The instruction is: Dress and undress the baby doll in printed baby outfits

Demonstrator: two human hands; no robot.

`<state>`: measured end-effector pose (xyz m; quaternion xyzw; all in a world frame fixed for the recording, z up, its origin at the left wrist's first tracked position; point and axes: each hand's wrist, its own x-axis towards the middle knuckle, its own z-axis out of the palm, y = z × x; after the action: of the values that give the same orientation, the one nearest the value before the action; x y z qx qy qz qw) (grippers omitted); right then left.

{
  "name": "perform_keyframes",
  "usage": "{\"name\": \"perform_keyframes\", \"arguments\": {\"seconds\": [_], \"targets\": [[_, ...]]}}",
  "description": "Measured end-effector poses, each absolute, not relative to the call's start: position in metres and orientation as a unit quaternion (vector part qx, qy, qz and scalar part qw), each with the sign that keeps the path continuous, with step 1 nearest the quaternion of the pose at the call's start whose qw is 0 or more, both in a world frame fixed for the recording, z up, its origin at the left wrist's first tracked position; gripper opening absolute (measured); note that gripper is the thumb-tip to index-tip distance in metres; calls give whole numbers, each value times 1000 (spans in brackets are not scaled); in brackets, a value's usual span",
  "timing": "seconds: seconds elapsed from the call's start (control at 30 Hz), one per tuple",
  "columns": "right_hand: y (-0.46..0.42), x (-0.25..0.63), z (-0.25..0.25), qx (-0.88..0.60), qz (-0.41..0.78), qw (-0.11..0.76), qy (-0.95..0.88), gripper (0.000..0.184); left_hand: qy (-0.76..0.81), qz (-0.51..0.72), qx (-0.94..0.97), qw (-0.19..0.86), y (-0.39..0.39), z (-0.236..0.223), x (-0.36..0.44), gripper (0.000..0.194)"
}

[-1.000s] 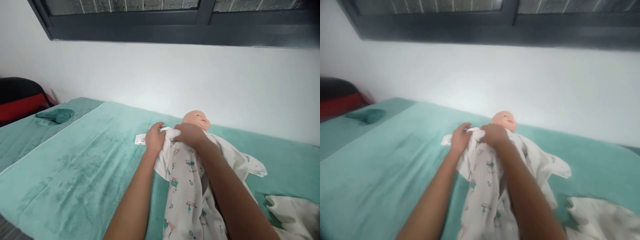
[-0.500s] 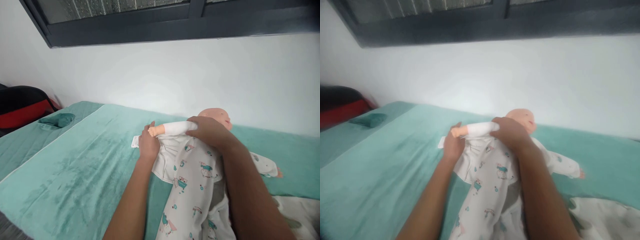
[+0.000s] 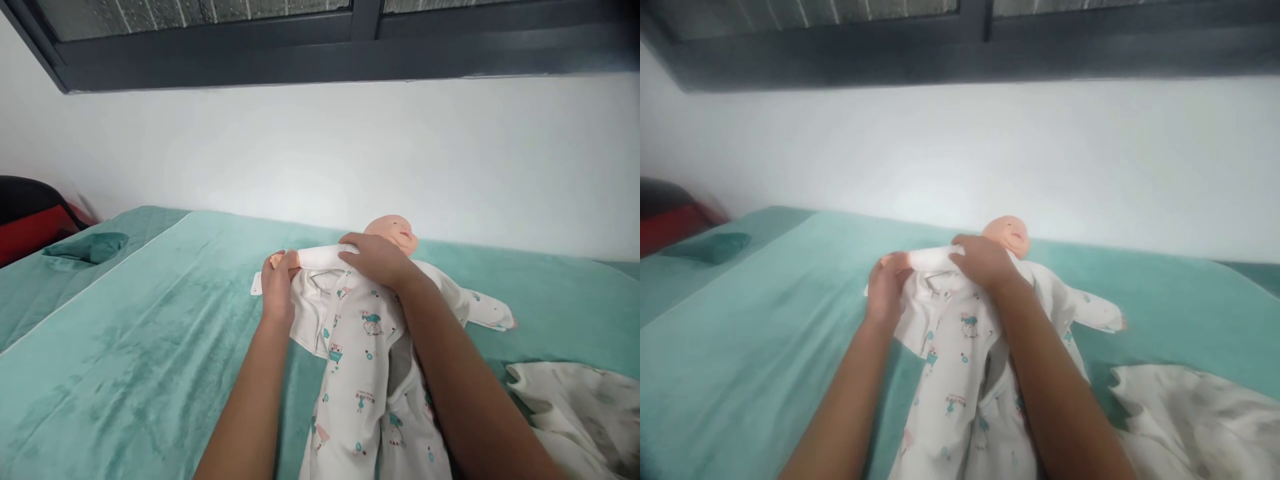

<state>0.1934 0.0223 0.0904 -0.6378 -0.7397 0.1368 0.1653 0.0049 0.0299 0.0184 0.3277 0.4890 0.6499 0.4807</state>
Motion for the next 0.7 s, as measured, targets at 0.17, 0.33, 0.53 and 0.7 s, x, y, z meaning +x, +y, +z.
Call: {"name": "perform_keyframes", "arguments": {"seconds": [0.17,0.33,0.53,0.7], "targets": [[9,203,82,-638,158,324,-681,30,492,684,288,455,35,15,6,36],[-15,240,47,-684,83,441,-575,43,505,697,259,439,39,9,2,33],[-41,280,6,-793,-12,266,-548,48,575,708,286,293,40,6,-3,40],[-51,282,2,-813,-45,294,-500,47,574,666,452,151,22,25,13,36]]}}
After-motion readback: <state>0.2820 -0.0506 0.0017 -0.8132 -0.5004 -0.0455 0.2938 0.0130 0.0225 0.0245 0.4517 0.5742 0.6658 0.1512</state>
